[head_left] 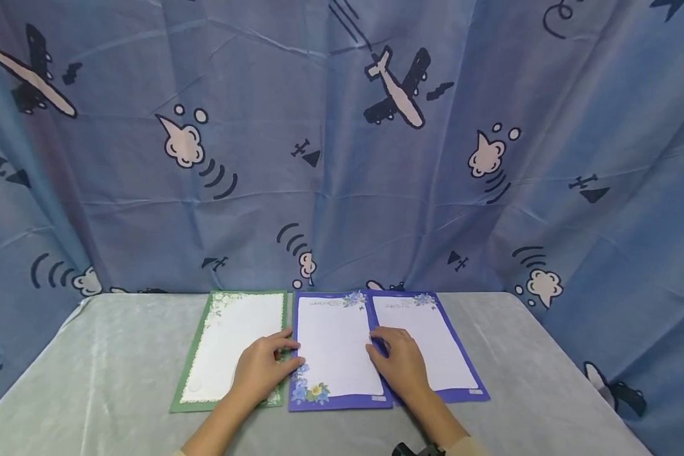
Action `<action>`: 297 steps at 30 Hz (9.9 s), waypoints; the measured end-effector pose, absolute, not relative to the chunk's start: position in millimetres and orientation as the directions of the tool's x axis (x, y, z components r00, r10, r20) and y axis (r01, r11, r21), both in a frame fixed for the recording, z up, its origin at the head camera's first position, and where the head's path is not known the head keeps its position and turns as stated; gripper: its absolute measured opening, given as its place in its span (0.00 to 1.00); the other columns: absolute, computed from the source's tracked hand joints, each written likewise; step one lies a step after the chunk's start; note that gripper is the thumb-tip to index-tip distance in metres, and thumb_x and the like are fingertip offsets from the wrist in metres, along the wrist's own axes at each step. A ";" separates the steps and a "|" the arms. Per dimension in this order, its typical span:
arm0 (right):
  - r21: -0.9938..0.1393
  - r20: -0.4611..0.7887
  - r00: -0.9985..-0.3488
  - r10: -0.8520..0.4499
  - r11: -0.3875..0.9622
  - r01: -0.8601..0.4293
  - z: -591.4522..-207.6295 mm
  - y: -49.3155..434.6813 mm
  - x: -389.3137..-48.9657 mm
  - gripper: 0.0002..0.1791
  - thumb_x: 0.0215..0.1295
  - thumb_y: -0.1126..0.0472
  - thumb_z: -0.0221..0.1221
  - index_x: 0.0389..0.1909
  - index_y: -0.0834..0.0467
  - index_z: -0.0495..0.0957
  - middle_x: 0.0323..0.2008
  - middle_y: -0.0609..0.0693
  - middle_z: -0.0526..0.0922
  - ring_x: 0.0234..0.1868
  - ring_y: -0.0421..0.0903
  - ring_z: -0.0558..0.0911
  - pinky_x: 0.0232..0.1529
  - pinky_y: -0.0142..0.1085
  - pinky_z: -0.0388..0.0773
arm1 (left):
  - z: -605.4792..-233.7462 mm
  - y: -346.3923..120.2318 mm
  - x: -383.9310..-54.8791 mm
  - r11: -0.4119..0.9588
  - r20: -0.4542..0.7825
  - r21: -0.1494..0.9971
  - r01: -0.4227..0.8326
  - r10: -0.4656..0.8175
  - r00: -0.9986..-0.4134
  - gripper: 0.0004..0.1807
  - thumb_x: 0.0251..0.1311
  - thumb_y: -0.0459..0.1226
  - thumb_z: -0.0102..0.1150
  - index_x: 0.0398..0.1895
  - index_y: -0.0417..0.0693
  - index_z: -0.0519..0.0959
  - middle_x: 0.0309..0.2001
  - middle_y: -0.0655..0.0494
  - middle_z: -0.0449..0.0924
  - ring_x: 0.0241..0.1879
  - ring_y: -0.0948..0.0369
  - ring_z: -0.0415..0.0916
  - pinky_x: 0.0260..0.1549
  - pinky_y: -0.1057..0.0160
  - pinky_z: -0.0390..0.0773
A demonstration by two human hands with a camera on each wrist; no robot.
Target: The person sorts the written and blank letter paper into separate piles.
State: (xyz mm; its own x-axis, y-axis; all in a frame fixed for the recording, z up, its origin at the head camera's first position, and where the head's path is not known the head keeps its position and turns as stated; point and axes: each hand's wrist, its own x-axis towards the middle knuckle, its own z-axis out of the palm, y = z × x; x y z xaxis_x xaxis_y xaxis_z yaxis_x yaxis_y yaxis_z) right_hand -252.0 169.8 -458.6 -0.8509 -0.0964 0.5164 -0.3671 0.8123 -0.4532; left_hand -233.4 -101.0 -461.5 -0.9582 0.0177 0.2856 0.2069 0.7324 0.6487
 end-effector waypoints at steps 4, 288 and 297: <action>-0.511 0.523 -0.849 -0.076 0.769 -0.383 -459.2 169.3 -252.1 0.14 0.54 0.67 0.73 0.43 0.59 0.88 0.45 0.54 0.90 0.50 0.53 0.87 0.54 0.48 0.82 | -461.2 -101.1 -232.5 0.736 0.296 0.642 0.214 0.020 -0.955 0.14 0.47 0.47 0.79 0.39 0.58 0.90 0.59 0.59 0.85 0.23 0.71 0.64 0.25 0.70 0.65; -0.593 0.325 -0.891 0.319 0.802 0.071 -458.4 292.3 -269.1 0.14 0.66 0.62 0.62 0.49 0.65 0.85 0.51 0.66 0.83 0.49 0.61 0.83 0.52 0.55 0.78 | -401.4 4.9 -231.3 0.572 0.214 0.774 0.271 0.165 -0.963 0.17 0.63 0.36 0.64 0.54 0.39 0.84 0.56 0.43 0.84 0.57 0.45 0.81 0.55 0.44 0.80; -0.594 0.323 -0.892 0.315 0.801 0.067 -459.7 291.6 -266.8 0.14 0.66 0.63 0.62 0.49 0.65 0.85 0.51 0.66 0.84 0.48 0.61 0.83 0.51 0.55 0.78 | -401.5 -37.9 -228.9 0.666 0.254 0.699 0.261 0.110 -0.961 0.18 0.62 0.36 0.66 0.54 0.40 0.83 0.54 0.43 0.84 0.52 0.46 0.82 0.51 0.46 0.81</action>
State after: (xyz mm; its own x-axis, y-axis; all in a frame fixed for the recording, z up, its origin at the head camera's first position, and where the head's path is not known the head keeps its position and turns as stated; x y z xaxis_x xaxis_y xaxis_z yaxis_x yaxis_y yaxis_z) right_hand -266.8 291.6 -459.7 -0.8924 0.3147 0.3234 0.0672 0.8014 -0.5944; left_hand -228.9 -37.9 -401.5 -0.9609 0.1101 0.2540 0.2611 0.6658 0.6989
